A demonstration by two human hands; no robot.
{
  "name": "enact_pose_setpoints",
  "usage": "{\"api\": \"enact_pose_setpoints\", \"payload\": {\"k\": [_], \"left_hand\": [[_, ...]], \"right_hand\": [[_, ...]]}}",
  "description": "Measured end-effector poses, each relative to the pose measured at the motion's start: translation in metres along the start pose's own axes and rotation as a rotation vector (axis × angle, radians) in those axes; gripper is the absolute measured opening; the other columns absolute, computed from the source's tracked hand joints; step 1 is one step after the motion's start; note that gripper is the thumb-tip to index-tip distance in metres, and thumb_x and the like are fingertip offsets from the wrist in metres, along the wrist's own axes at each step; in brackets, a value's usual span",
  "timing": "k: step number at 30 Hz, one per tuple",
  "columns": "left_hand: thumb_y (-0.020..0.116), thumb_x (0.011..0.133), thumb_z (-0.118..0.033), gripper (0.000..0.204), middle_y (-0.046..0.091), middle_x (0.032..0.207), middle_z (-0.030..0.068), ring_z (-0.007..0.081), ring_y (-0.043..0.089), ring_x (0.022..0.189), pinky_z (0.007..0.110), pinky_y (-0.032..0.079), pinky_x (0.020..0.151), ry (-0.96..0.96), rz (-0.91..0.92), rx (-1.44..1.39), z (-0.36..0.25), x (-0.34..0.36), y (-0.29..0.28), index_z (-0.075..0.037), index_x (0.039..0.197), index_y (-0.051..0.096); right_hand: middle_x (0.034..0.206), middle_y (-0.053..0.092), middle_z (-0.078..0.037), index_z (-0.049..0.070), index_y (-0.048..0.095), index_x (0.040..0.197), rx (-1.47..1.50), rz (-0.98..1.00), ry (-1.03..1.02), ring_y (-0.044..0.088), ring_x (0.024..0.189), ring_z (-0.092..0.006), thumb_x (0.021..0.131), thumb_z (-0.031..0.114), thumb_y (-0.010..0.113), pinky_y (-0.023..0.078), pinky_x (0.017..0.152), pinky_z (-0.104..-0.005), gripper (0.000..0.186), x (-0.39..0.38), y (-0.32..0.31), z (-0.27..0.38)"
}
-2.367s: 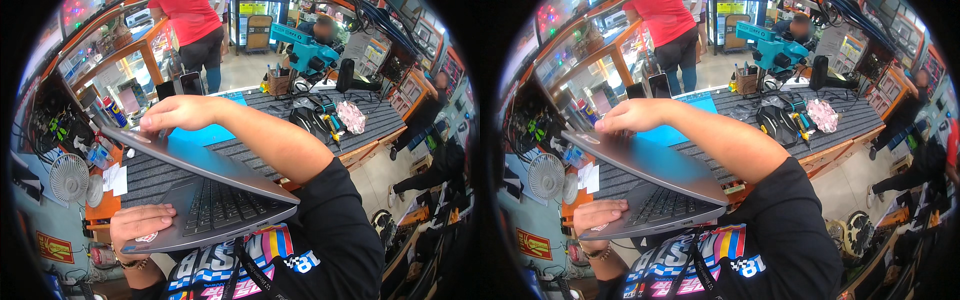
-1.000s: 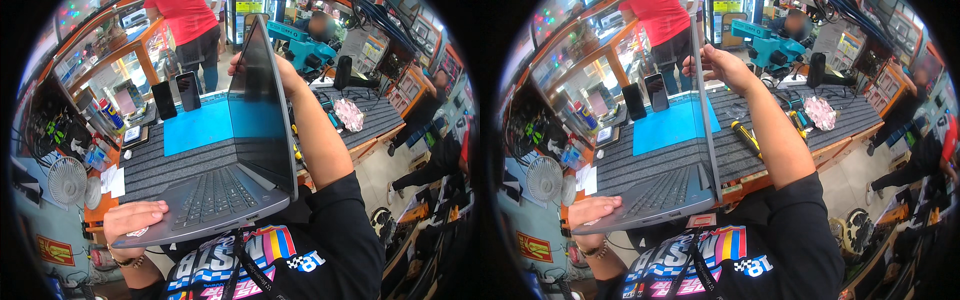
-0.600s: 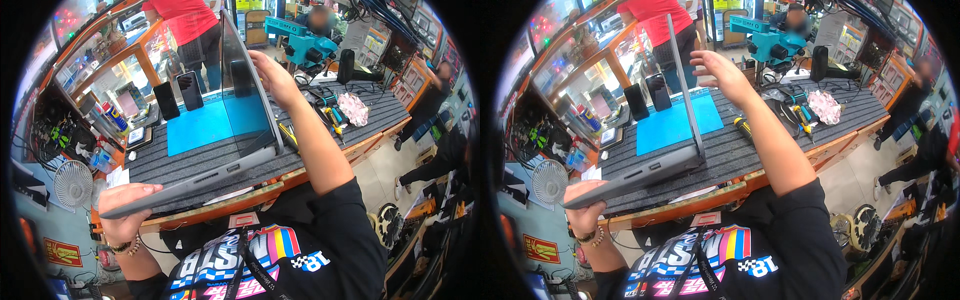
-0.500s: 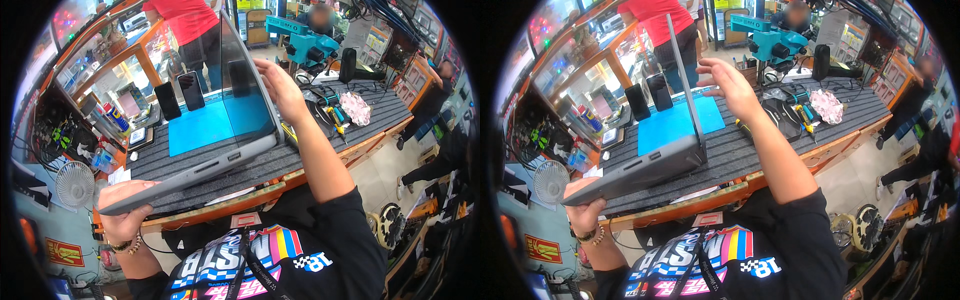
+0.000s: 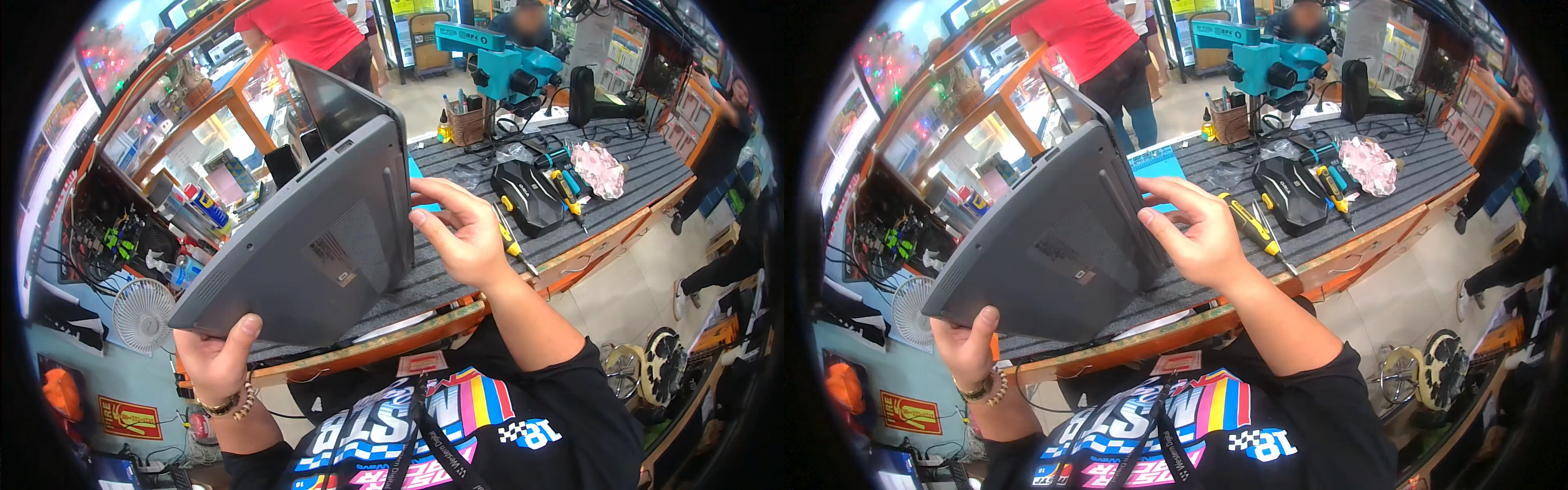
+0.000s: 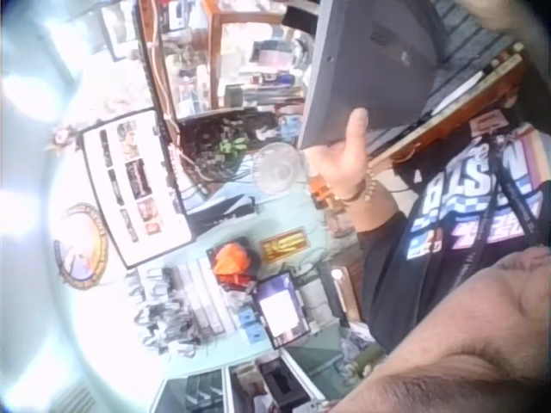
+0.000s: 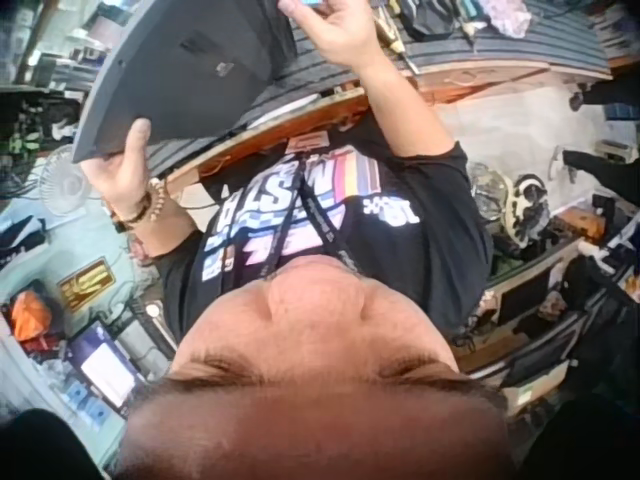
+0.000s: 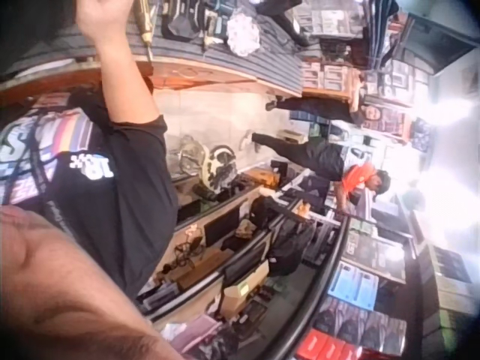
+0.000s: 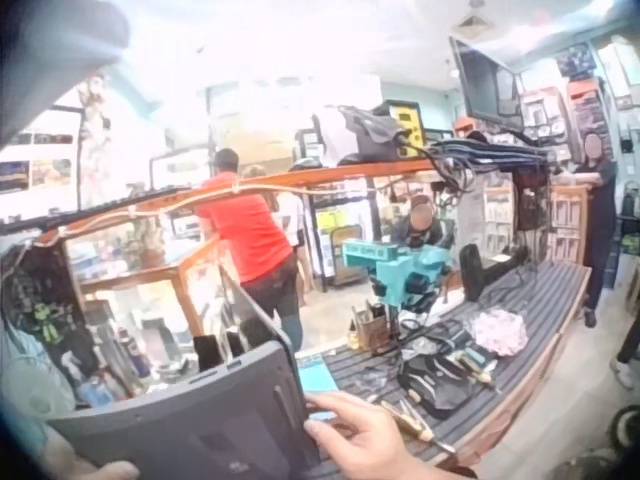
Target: The person pries open the laptop casing by hand and with a tool, removes a small component from a tool kit using pliers, and سپس closes the laptop lid.
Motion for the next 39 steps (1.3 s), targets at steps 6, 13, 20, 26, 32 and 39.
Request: {"api": "enact_pose_setpoints", "payload": {"k": [6,13,20,26,32,39], "left_hand": [[0.081,0.101,-0.005,0.049,0.07,0.108,0.0076,0.0112,0.064,0.085,0.026,0.052,0.074,0.005,-0.012,0.078,-0.004,0.005,0.005,0.005,0.143,0.057],[0.081,0.101,-0.008,0.051,0.07,0.12,0.008,0.0127,0.065,0.1,0.029,0.054,0.089,-0.026,0.005,0.06,0.005,0.016,-0.003,0.005,0.144,0.057],[0.08,0.104,-0.017,0.057,0.069,0.139,0.0119,0.0225,0.067,0.128,0.037,0.054,0.109,-0.047,0.045,-0.177,0.067,-0.002,-0.072,0.005,0.151,0.056],[0.062,0.115,-0.051,0.065,0.069,0.148,0.0178,0.0247,0.067,0.136,0.037,0.057,0.108,-0.115,0.217,-0.813,0.085,0.062,-0.066,0.006,0.147,0.063],[0.062,0.115,-0.052,0.065,0.07,0.146,0.0177,0.0251,0.068,0.133,0.037,0.058,0.107,-0.301,0.201,-1.047,0.093,0.099,-0.004,0.005,0.147,0.064],[0.061,0.115,-0.054,0.066,0.071,0.143,0.0176,0.0256,0.069,0.13,0.038,0.059,0.105,-0.483,0.124,-1.061,0.081,0.109,0.059,0.003,0.146,0.065]], "right_hand": [[0.125,0.078,-0.015,-0.002,0.076,0.139,-0.063,-0.067,-0.053,0.077,0.109,-0.0187,0.102,0.001,0.076,0.066,0.089,-0.0312,0.037,0.007,0.008,-0.009],[0.116,0.08,-0.014,-0.002,0.079,0.131,-0.082,-0.093,-0.025,0.078,0.1,-0.0171,0.1,-0.001,0.079,0.065,0.082,-0.0296,0.031,0.009,0.013,-0.021],[0.114,0.08,-0.012,-0.001,0.08,0.129,-0.106,-0.097,-0.045,0.079,0.097,-0.0172,0.1,0.0,0.079,0.064,0.078,-0.0293,0.029,0.012,0.015,-0.019],[0.113,0.08,-0.012,-0.001,0.081,0.124,-0.134,-0.117,-0.049,0.079,0.094,-0.0172,0.1,0.002,0.079,0.064,0.076,-0.0292,0.025,0.013,0.015,-0.016],[0.11,0.08,-0.011,-0.001,0.081,0.12,-0.142,-0.16,-0.078,0.079,0.092,-0.0165,0.099,0.003,0.08,0.063,0.075,-0.0294,0.021,0.02,0.015,-0.008],[0.107,0.079,-0.01,-0.002,0.081,0.118,-0.199,-0.168,-0.082,0.078,0.093,-0.0153,0.098,0.002,0.082,0.062,0.075,-0.0286,0.02,0.023,0.016,-0.002]]}}
Point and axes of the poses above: each hand's wrist, its own x-axis towards the middle knuckle, its own y-axis out of the palm, z = x × y, the point moved 4 cm from there along x, towards the middle knuckle
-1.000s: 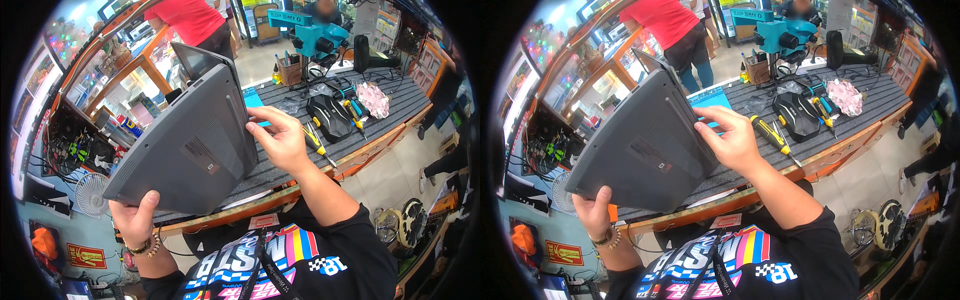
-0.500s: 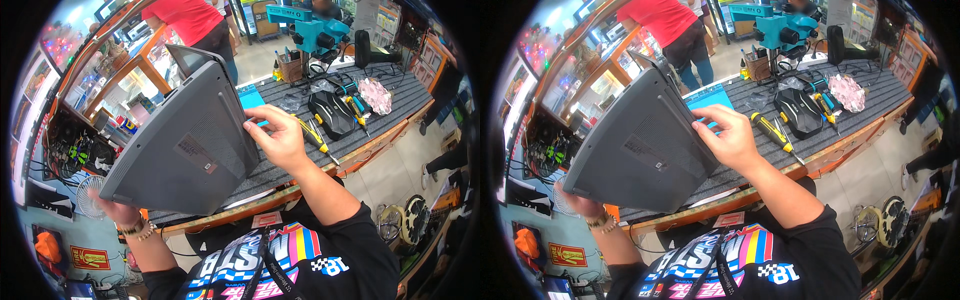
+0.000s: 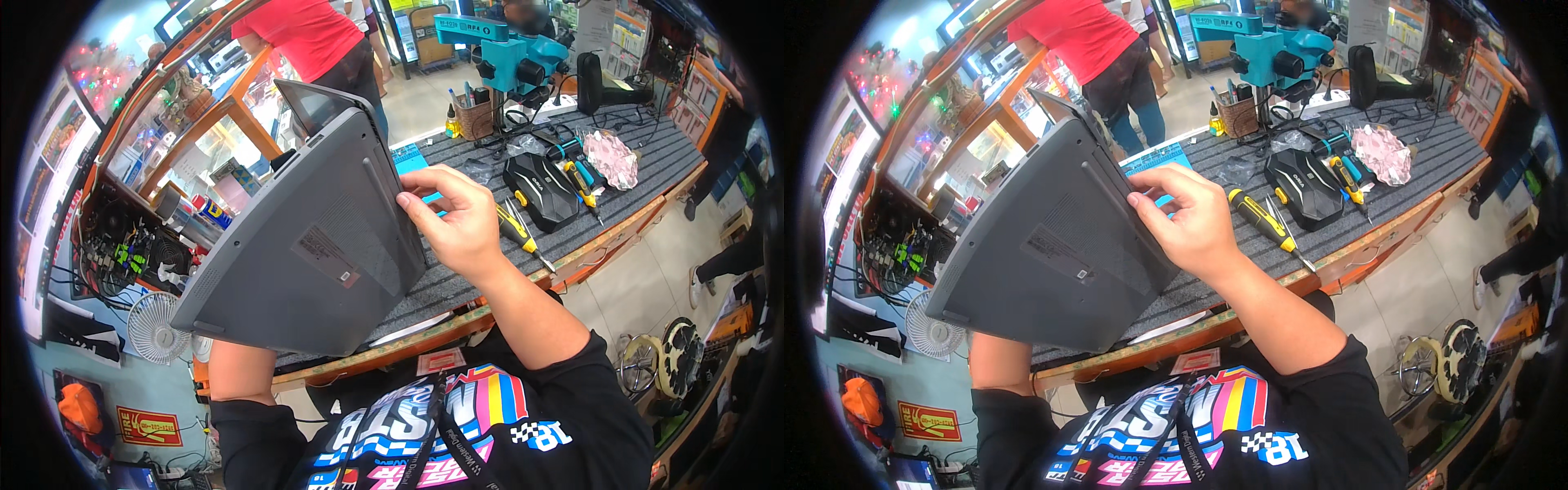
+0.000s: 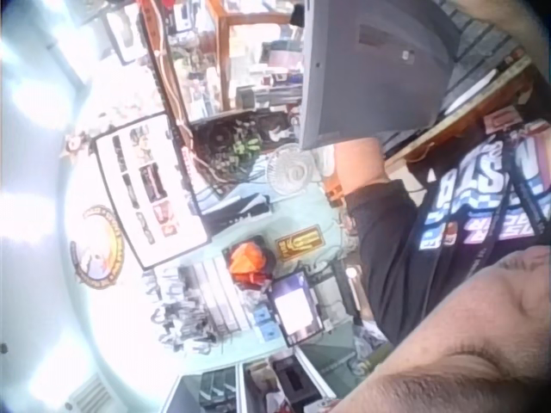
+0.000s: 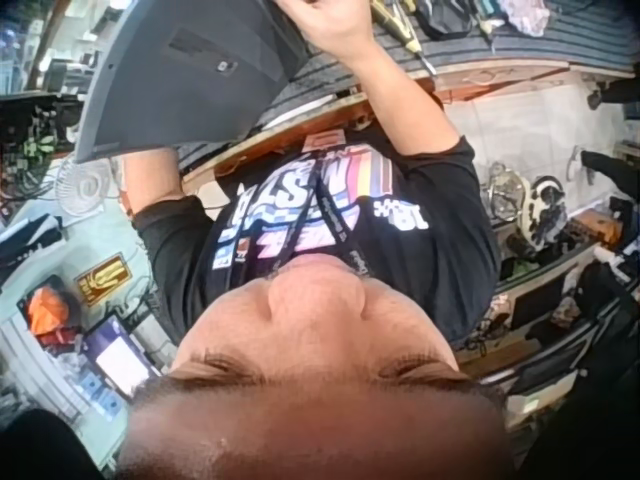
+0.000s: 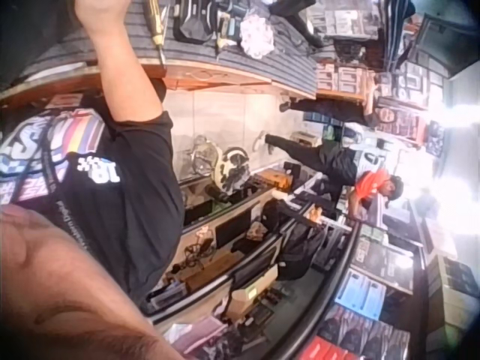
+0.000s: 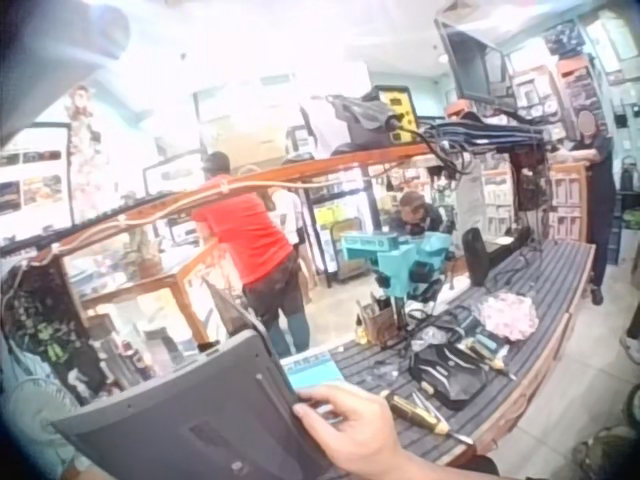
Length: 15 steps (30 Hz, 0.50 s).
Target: The person pries open the laptop casing by hand and with a tool, removes a small component from a tool kit using pliers, and سپس closes the laptop lid.
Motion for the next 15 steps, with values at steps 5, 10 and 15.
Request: {"api": "enact_pose_setpoints", "payload": {"k": [5,10,15], "left_hand": [[0.06,0.115,-0.055,0.066,0.072,0.141,0.0175,0.0259,0.07,0.128,0.038,0.059,0.104,-0.05,-0.069,0.01,0.015,0.006,0.019,0.003,0.146,0.065],[0.059,0.114,-0.056,0.066,0.073,0.139,0.0174,0.0263,0.071,0.126,0.038,0.06,0.103,-0.084,-0.099,0.012,0.025,0.009,0.029,0.002,0.145,0.066],[0.059,0.114,-0.058,0.067,0.074,0.137,0.0173,0.0266,0.072,0.123,0.039,0.06,0.102,-0.098,-0.125,0.017,0.029,0.009,0.035,0.001,0.145,0.067]], "right_hand": [[0.104,0.08,-0.011,-0.001,0.081,0.115,-0.02,-0.013,-0.014,0.079,0.089,-0.0165,0.098,0.004,0.082,0.062,0.072,-0.0291,0.018,0.001,0.001,0.003],[0.102,0.08,-0.011,-0.001,0.082,0.112,-0.054,-0.013,-0.004,0.079,0.088,-0.0171,0.097,0.003,0.083,0.063,0.071,-0.0294,0.016,0.003,0.0,0.007],[0.101,0.08,-0.011,-0.001,0.082,0.11,-0.072,-0.001,0.0,0.08,0.087,-0.0185,0.096,0.002,0.082,0.063,0.071,-0.03,0.014,0.004,0.001,0.011]]}}
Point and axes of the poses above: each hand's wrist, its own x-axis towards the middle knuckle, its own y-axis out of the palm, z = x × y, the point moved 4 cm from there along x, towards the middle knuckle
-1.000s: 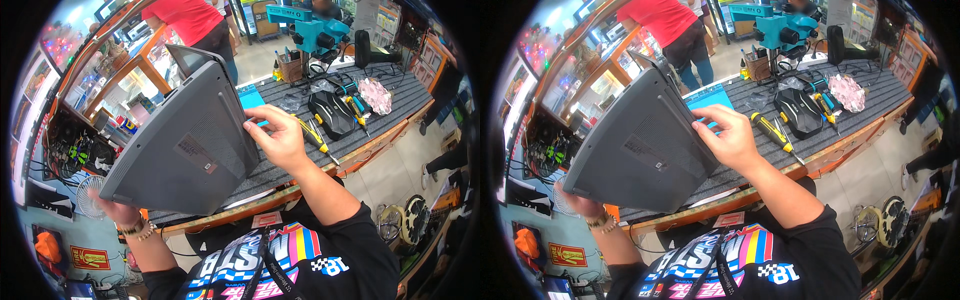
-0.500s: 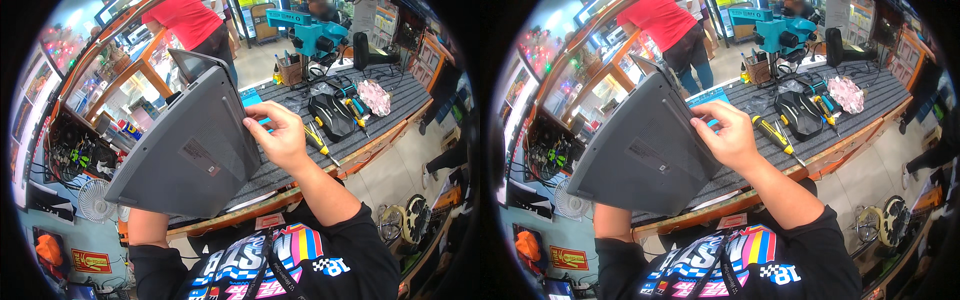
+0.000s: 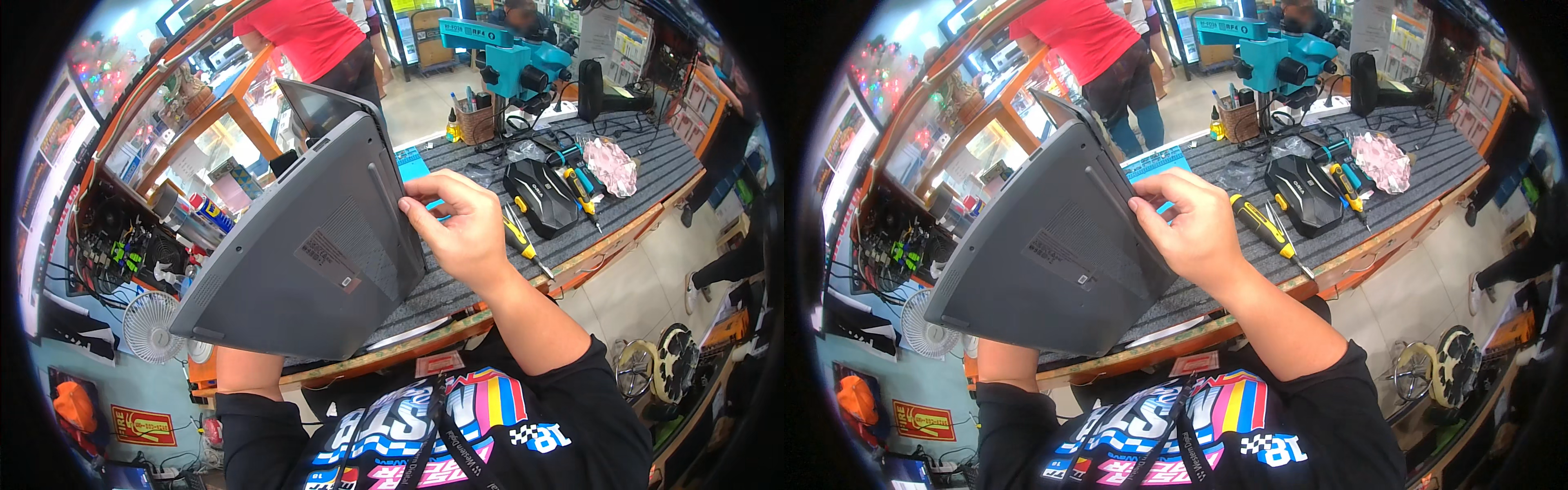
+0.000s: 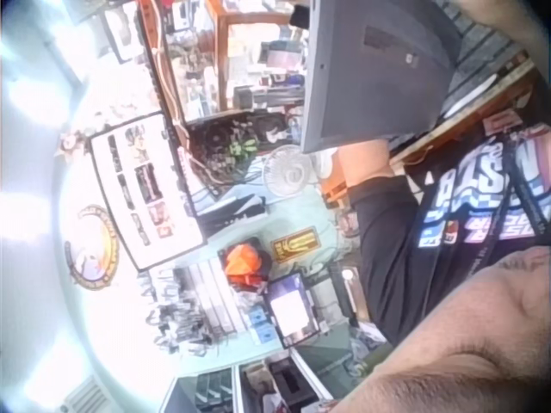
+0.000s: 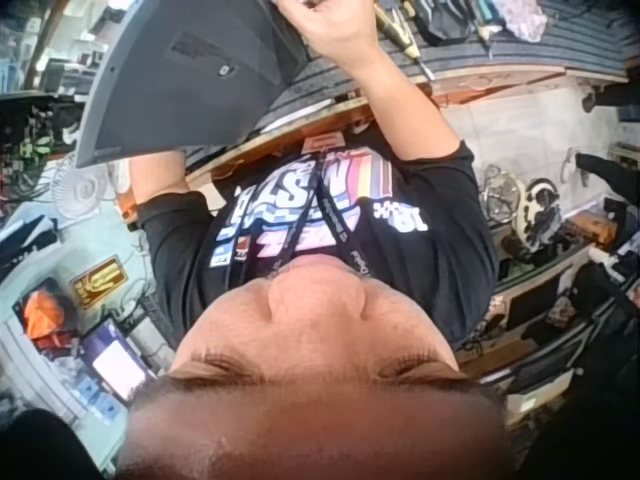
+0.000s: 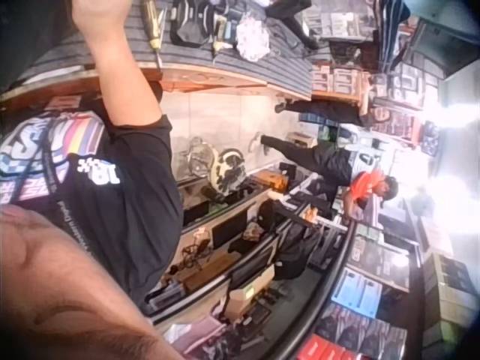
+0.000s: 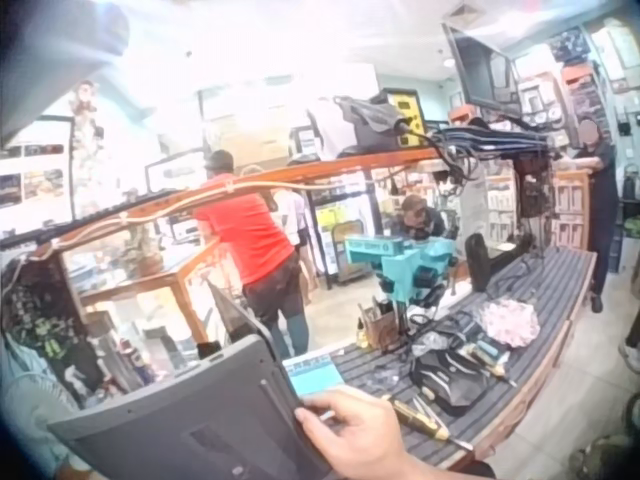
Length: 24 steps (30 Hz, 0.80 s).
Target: The person pries open the laptop casing by hand and with a tool, removes a small component from a tool kit using pliers, and سپس closes the laptop lid.
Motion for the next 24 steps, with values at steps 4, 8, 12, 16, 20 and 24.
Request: {"api": "enact_pose_setpoints", "payload": {"k": [4,8,12,16,20,24], "left_hand": [[0.058,0.114,-0.059,0.067,0.075,0.136,0.0172,0.0269,0.073,0.122,0.039,0.061,0.101,-0.006,-0.011,0.007,0.001,0.0,0.004,0.0,0.144,0.068],[0.058,0.114,-0.06,0.067,0.075,0.134,0.0172,0.0272,0.074,0.12,0.039,0.061,0.1,-0.007,-0.019,0.006,-0.001,-0.004,0.006,-0.001,0.144,0.068],[0.057,0.114,-0.061,0.068,0.076,0.133,0.0171,0.0275,0.075,0.118,0.039,0.062,0.099,-0.011,-0.018,0.004,0.002,-0.003,0.006,-0.001,0.143,0.069],[0.056,0.114,-0.062,0.068,0.077,0.131,0.0171,0.0278,0.075,0.116,0.04,0.062,0.098,-0.003,-0.017,-0.002,0.0,-0.008,0.007,-0.002,0.143,0.069],[0.056,0.113,-0.063,0.068,0.077,0.13,0.017,0.0281,0.076,0.114,0.04,0.062,0.097,-0.014,-0.056,0.014,0.0,-0.005,0.009,-0.003,0.143,0.07],[0.055,0.113,-0.064,0.069,0.078,0.128,0.0169,0.0283,0.077,0.113,0.04,0.063,0.096,-0.013,-0.09,0.028,-0.001,-0.01,0.01,-0.003,0.142,0.071]], "right_hand": [[0.098,0.079,-0.012,-0.001,0.081,0.108,-0.03,0.0,-0.033,0.079,0.084,-0.0195,0.095,0.0,0.082,0.063,0.07,-0.0304,0.013,0.001,0.0,0.004],[0.098,0.079,-0.012,-0.001,0.081,0.107,-0.036,-0.003,-0.04,0.079,0.082,-0.0196,0.094,-0.001,0.081,0.064,0.069,-0.0308,0.013,0.002,0.001,0.007],[0.099,0.079,-0.012,-0.002,0.081,0.108,-0.068,-0.003,-0.052,0.079,0.081,-0.0197,0.095,-0.001,0.081,0.064,0.068,-0.0312,0.013,0.009,-0.001,0.012],[0.1,0.08,-0.013,-0.002,0.081,0.108,-0.034,-0.037,-0.07,0.08,0.08,-0.0191,0.095,0.001,0.082,0.063,0.068,-0.0306,0.013,0.017,-0.001,0.021],[0.1,0.08,-0.014,-0.003,0.081,0.109,-0.027,-0.044,-0.07,0.08,0.082,-0.0185,0.095,0.001,0.083,0.063,0.068,-0.0304,0.015,0.023,0.0,0.024],[0.097,0.079,-0.014,-0.004,0.081,0.11,-0.018,-0.061,-0.087,0.079,0.084,-0.019,0.094,0.001,0.083,0.063,0.071,-0.0308,0.016,0.026,0.003,0.027]]}}
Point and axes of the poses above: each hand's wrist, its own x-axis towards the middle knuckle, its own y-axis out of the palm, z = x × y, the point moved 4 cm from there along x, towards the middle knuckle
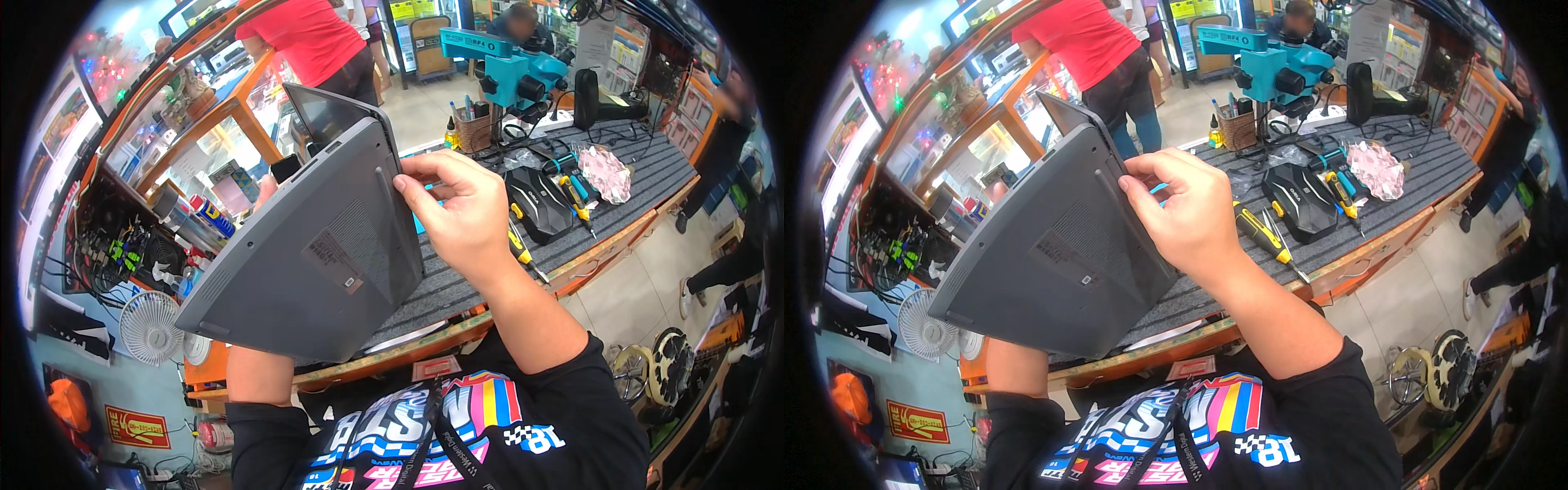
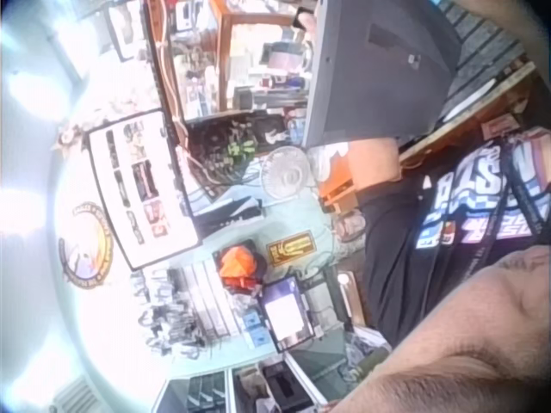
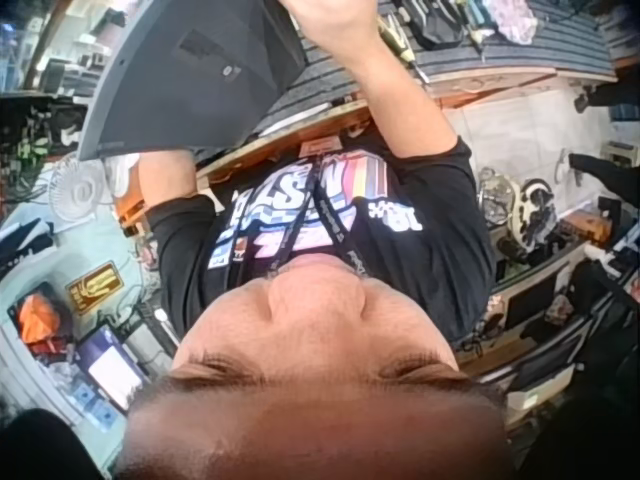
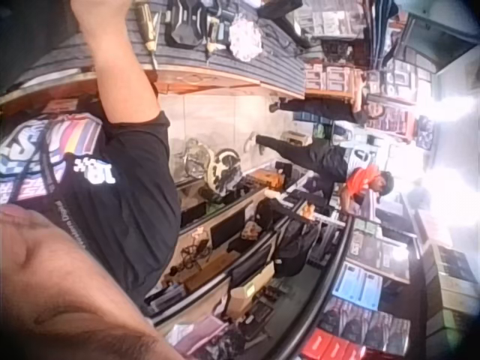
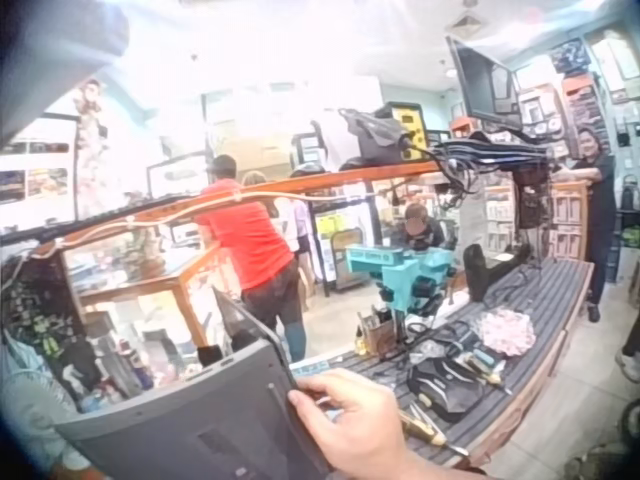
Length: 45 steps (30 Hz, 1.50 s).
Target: The person pries open the laptop casing by hand and with a tool, removes a small component from a tool kit using pliers, and سپس closes the laptop lid.
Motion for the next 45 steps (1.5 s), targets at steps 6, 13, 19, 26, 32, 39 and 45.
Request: {"api": "enact_pose_setpoints", "payload": {"k": [6,13,19,26,32,39,45], "left_hand": [[0.057,0.109,-0.072,0.081,0.075,0.138,0.0209,0.0309,0.074,0.12,0.044,0.062,0.1,-0.01,0.262,-0.214,0.002,-0.007,-0.002,-0.003,0.149,0.068],[0.054,0.105,-0.082,0.094,0.07,0.149,0.0214,0.0324,0.069,0.131,0.047,0.057,0.112,0.044,0.243,-0.142,0.0,-0.01,0.0,-0.003,0.156,0.063],[0.054,0.103,-0.085,0.104,0.069,0.15,0.0215,0.0304,0.07,0.133,0.044,0.057,0.113,-0.012,0.523,-0.177,-0.007,-0.002,0.007,0.004,0.157,0.058],[0.049,0.093,-0.099,0.131,0.067,0.152,0.0247,0.0278,0.07,0.134,0.04,0.057,0.115,0.032,0.708,-0.087,-0.017,0.004,0.035,0.013,0.16,0.049],[0.049,0.091,-0.101,0.134,0.067,0.152,0.0244,0.027,0.068,0.136,0.039,0.055,0.116,0.032,0.71,-0.132,-0.017,0.001,0.033,0.013,0.161,0.049],[0.052,0.104,-0.084,0.107,0.071,0.146,0.0254,0.0334,0.076,0.125,0.046,0.065,0.103,0.069,0.554,-0.006,-0.015,-0.001,0.027,0.006,0.16,0.053],[0.052,0.104,-0.085,0.103,0.074,0.142,0.0235,0.0342,0.076,0.123,0.05,0.065,0.103,0.055,0.52,-0.063,-0.01,0.001,0.029,0.003,0.158,0.057]], "right_hand": [[0.093,0.078,-0.014,-0.006,0.081,0.106,0.031,-0.003,0.014,0.079,0.083,-0.0209,0.092,-0.002,0.082,0.063,0.072,-0.0314,0.014,0.001,0.0,-0.001],[0.091,0.077,-0.015,-0.007,0.08,0.103,0.012,-0.007,0.0,0.079,0.08,-0.022,0.092,-0.003,0.08,0.063,0.072,-0.0322,0.012,0.001,0.001,0.001],[0.091,0.078,-0.015,-0.006,0.08,0.103,-0.001,0.005,0.02,0.079,0.081,-0.0223,0.092,-0.001,0.081,0.064,0.073,-0.0327,0.012,0.005,0.0,0.005],[0.091,0.078,-0.015,-0.006,0.08,0.103,-0.018,0.002,0.004,0.079,0.08,-0.0229,0.092,0.001,0.082,0.064,0.074,-0.0331,0.013,0.012,0.0,0.012],[0.088,0.077,-0.014,-0.006,0.08,0.1,-0.028,0.015,-0.003,0.077,0.077,-0.0222,0.092,0.0,0.081,0.061,0.071,-0.0322,0.01,0.013,0.002,0.013],[0.087,0.077,-0.013,-0.005,0.08,0.098,-0.013,-0.016,0.006,0.077,0.076,-0.0213,0.091,0.0,0.081,0.06,0.07,-0.0328,0.008,0.011,0.002,0.012],[0.087,0.077,-0.013,-0.005,0.08,0.098,-0.032,-0.019,0.011,0.077,0.076,-0.0215,0.091,0.0,0.081,0.06,0.07,-0.0329,0.009,0.01,0.002,0.012]]}}
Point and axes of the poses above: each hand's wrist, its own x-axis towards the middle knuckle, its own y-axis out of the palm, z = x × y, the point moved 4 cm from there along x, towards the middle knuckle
